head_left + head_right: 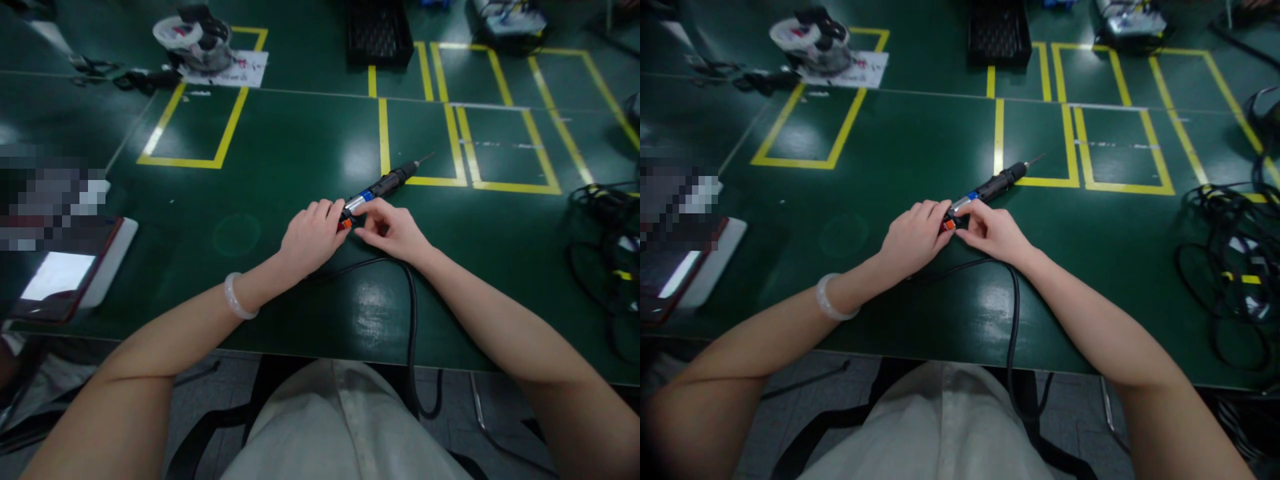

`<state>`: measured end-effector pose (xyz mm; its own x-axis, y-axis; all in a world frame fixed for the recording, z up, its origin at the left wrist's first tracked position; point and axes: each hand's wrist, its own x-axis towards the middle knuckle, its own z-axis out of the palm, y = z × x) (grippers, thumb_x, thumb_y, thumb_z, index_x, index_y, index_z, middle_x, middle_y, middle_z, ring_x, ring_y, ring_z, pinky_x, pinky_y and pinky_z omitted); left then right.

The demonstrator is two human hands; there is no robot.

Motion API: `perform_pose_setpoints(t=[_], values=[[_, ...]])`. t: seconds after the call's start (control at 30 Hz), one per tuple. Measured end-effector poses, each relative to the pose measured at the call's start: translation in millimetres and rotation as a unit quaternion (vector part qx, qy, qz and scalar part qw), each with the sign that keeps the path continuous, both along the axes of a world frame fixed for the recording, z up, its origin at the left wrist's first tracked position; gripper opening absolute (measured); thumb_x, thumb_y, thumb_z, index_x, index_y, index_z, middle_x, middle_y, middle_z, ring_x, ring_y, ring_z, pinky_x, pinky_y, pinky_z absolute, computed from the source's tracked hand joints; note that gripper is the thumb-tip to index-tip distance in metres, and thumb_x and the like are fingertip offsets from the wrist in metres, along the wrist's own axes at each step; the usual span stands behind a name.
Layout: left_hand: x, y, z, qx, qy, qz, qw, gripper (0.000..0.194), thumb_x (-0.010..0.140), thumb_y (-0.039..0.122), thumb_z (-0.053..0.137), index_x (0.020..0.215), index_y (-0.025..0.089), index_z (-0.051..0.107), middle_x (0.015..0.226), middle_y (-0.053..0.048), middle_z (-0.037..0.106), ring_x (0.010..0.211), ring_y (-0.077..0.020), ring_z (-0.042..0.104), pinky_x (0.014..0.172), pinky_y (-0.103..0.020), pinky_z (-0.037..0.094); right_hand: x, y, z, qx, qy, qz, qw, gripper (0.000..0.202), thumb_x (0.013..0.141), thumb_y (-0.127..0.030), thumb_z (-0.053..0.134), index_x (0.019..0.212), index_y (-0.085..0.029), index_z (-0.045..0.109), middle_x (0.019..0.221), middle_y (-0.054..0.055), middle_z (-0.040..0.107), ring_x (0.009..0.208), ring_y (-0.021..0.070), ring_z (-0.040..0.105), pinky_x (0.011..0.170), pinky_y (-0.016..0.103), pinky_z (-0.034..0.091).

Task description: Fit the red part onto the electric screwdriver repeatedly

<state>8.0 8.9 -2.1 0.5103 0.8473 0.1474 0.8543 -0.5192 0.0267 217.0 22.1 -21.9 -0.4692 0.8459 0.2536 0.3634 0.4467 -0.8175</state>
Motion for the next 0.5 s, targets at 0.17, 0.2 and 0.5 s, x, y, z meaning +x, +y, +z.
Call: perform_pose_setpoints(t=[0.17,0.2,0.5], values=[[-4,-2,-2.0,-0.024,-0.038,-0.042,0.998,0.052,0.100,0.033,0.059,0.145,0.009,0.046,0.127,-0.018,0.059,0.111,-0.0315,0.057,0.091,-0.040,0.050,-7,-4,2.0,0.011,-0.050,0.021,0.998,0.011,0.089,-0.026,0.065,0.098,-0.020,0.061,0.063,-0.006,0.056,0.053,0.0087,0.049,0.057,0.023,0.036],[-6,-1,-2.7,-0.030,-0.047,-0.049,0.997,0.054,0.100,0.036,0.059,0.146,0.009,0.045,0.128,-0.017,0.058,0.113,-0.0313,0.056,0.091,-0.040,0.051,-7,-4,2.4,-0.009,-0.029,0.017,0.999,0.010,0.090,-0.027,0.065,0.094,-0.020,0.060,0.062,-0.007,0.055,0.052,0.0085,0.049,0.055,0.022,0.036],[-20,5,-6.7,-0.068,-0.090,-0.078,0.990,0.066,0.096,0.038,0.068,0.150,0.013,0.040,0.135,-0.015,0.055,0.117,-0.0301,0.054,0.095,-0.040,0.051,-6,3,1.6,-0.240,0.144,-0.004,0.960,0.034,0.087,-0.049,0.072,0.085,-0.020,0.054,0.051,-0.009,0.055,0.035,0.0050,0.041,0.035,0.018,0.028]])
